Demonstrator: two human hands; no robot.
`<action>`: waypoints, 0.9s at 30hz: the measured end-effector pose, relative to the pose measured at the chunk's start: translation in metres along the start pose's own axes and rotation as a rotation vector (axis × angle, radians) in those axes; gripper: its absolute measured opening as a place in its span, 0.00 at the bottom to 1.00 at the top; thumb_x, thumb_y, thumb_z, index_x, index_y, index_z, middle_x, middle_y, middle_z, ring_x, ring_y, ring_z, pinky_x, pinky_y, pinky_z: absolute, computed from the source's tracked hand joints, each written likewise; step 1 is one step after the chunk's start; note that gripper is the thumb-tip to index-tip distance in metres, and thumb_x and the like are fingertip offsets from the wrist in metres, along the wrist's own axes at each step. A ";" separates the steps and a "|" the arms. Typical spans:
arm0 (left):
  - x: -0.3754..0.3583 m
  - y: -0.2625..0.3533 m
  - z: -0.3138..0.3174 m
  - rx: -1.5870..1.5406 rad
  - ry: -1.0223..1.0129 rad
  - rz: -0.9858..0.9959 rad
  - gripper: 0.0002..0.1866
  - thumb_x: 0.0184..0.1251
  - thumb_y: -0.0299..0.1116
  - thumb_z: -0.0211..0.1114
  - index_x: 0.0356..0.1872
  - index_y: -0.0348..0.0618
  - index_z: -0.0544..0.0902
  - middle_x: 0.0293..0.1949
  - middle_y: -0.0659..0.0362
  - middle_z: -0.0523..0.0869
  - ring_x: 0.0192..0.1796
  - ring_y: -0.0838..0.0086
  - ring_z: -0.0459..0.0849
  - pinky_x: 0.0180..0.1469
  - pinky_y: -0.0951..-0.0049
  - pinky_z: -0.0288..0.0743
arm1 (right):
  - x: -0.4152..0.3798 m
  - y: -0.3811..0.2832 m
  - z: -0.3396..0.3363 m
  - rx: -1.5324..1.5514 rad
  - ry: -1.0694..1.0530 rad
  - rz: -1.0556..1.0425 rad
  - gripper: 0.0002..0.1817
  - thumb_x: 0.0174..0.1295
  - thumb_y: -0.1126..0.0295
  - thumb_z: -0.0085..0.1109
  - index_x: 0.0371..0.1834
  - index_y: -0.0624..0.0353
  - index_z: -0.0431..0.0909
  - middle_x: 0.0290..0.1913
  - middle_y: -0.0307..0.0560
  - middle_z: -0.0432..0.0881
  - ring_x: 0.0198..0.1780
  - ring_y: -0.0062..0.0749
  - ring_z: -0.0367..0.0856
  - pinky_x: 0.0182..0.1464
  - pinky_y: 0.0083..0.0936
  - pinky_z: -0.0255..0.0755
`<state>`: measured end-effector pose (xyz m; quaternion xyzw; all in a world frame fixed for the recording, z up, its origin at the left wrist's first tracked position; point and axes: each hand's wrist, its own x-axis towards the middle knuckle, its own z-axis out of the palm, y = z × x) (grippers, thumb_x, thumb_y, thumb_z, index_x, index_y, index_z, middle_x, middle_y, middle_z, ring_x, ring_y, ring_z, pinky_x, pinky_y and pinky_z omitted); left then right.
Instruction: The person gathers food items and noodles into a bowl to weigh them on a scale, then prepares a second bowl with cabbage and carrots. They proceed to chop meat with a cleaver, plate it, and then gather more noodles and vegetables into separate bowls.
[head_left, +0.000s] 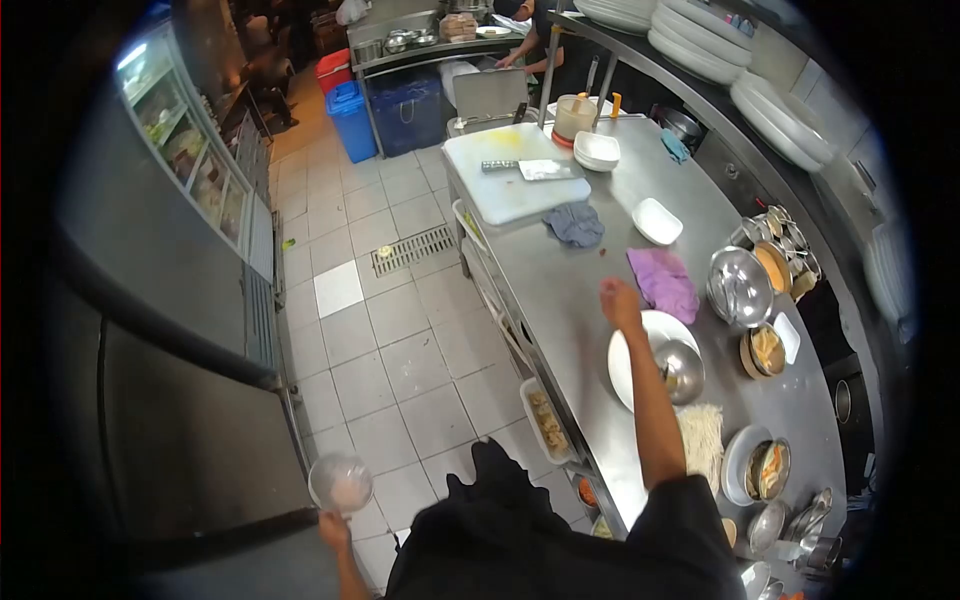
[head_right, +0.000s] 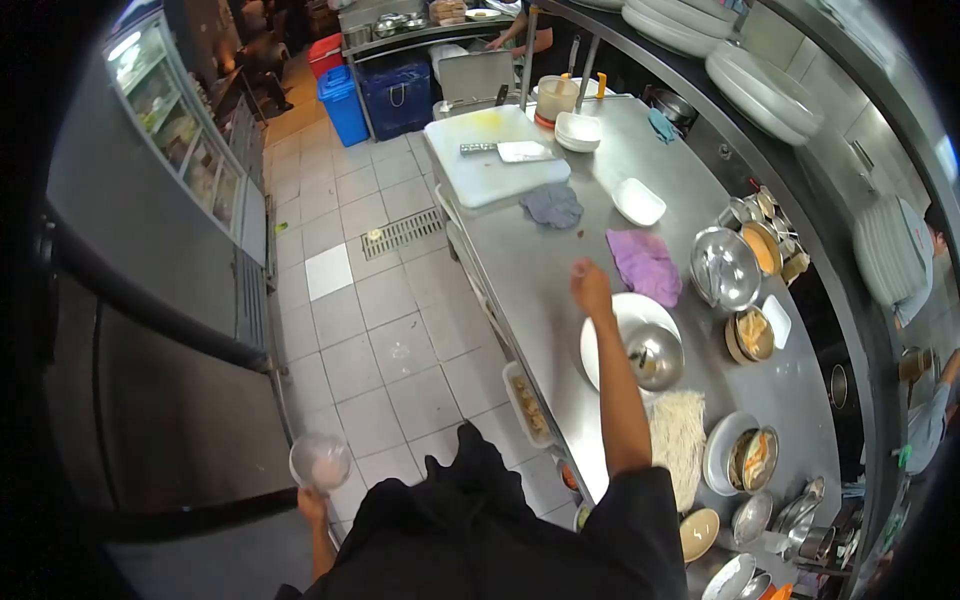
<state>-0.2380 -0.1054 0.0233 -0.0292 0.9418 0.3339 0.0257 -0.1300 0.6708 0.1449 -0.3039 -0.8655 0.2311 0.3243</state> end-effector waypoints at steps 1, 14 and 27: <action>0.007 -0.020 -0.008 -0.121 0.026 -0.191 0.13 0.68 0.34 0.58 0.40 0.31 0.78 0.31 0.49 0.85 0.29 0.63 0.85 0.32 0.65 0.78 | 0.036 0.036 0.019 -0.060 0.037 -0.053 0.13 0.56 0.65 0.63 0.42 0.59 0.78 0.34 0.56 0.84 0.36 0.52 0.84 0.39 0.39 0.76; 0.269 0.016 0.056 -0.139 -0.057 -0.894 0.18 0.71 0.41 0.53 0.40 0.32 0.80 0.37 0.47 0.85 0.37 0.61 0.85 0.35 0.61 0.78 | 0.071 0.172 0.112 -0.813 0.028 0.418 0.15 0.59 0.58 0.55 0.26 0.58 0.81 0.29 0.50 0.83 0.32 0.53 0.80 0.33 0.49 0.71; 1.004 0.533 0.353 -0.547 -0.068 -0.015 0.14 0.66 0.39 0.58 0.32 0.35 0.74 0.28 0.54 0.82 0.28 0.67 0.88 0.21 0.73 0.74 | 0.078 0.029 0.210 -1.053 -0.124 1.065 0.13 0.56 0.57 0.55 0.23 0.51 0.83 0.30 0.47 0.86 0.33 0.42 0.85 0.34 0.41 0.79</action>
